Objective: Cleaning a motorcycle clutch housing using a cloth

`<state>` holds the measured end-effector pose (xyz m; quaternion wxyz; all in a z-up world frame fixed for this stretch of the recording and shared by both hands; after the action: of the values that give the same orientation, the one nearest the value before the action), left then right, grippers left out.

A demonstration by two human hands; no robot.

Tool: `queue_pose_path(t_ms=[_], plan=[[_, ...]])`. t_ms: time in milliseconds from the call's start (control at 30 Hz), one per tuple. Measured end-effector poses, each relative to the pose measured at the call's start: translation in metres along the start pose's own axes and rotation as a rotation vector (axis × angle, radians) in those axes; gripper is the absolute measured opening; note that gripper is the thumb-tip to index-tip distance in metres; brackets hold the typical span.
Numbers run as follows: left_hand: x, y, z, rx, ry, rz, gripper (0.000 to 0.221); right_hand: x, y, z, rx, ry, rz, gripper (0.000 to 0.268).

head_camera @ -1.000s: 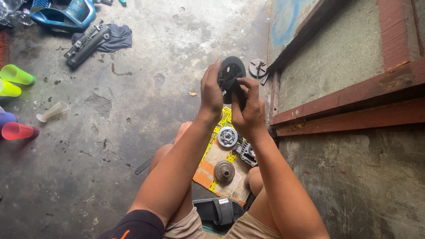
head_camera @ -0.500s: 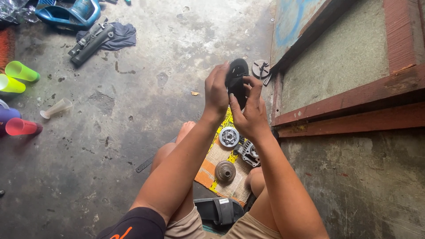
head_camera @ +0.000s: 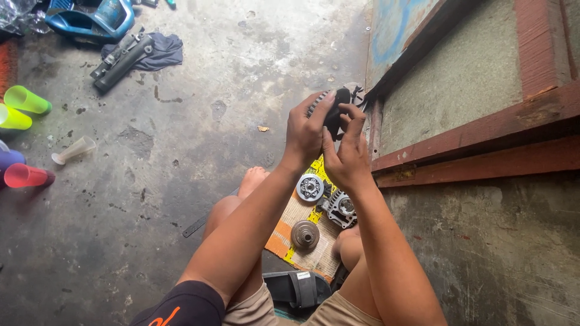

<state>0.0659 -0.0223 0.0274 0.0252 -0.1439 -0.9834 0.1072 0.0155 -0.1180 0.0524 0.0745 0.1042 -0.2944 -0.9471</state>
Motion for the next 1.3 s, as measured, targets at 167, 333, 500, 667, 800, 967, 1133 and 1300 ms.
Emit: queue_pose_path(t_ms=[167,333,500,667,800,967,1133,1300], plan=[[-0.009,0.001,0.03,0.149,0.047,-0.036,0.047,0.001,0.006,-0.003,-0.064,-0.045,-0.051,0.041],[-0.016,0.009,0.054,0.206,0.098,-0.043,0.052,0.006,0.028,-0.001,-0.129,-0.059,-0.151,0.03],[-0.015,0.017,0.068,0.432,0.174,-0.165,0.05,0.013,0.038,0.0,-0.097,-0.072,-0.214,0.03],[-0.009,-0.001,0.078,0.532,0.214,-0.195,0.044,0.009,0.011,0.001,-0.05,0.015,-0.102,0.036],[-0.001,-0.008,0.087,0.652,0.235,-0.281,0.04,0.011,0.008,0.002,-0.031,0.075,-0.07,0.041],[-0.005,-0.006,0.078,0.531,0.184,-0.222,0.041,0.01,0.007,0.001,-0.01,0.094,-0.077,0.041],[-0.009,-0.002,0.086,0.511,0.189,-0.159,0.043,0.006,0.004,0.012,-0.044,0.093,-0.044,0.039],[-0.005,0.005,0.071,0.543,0.175,-0.186,0.042,0.005,-0.004,0.012,0.022,0.067,-0.024,0.041]])
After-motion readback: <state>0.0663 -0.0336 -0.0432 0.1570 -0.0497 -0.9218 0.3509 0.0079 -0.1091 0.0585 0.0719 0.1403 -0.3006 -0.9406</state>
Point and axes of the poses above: each hand's wrist, its own x-axis away from the middle knuckle, its own y-axis out of the back of the hand, z = x × y, the point moved 9 cm from there along -x, towards the middle knuckle, and after that the axes turned 13 degrees about z, right-handed, at the moved point
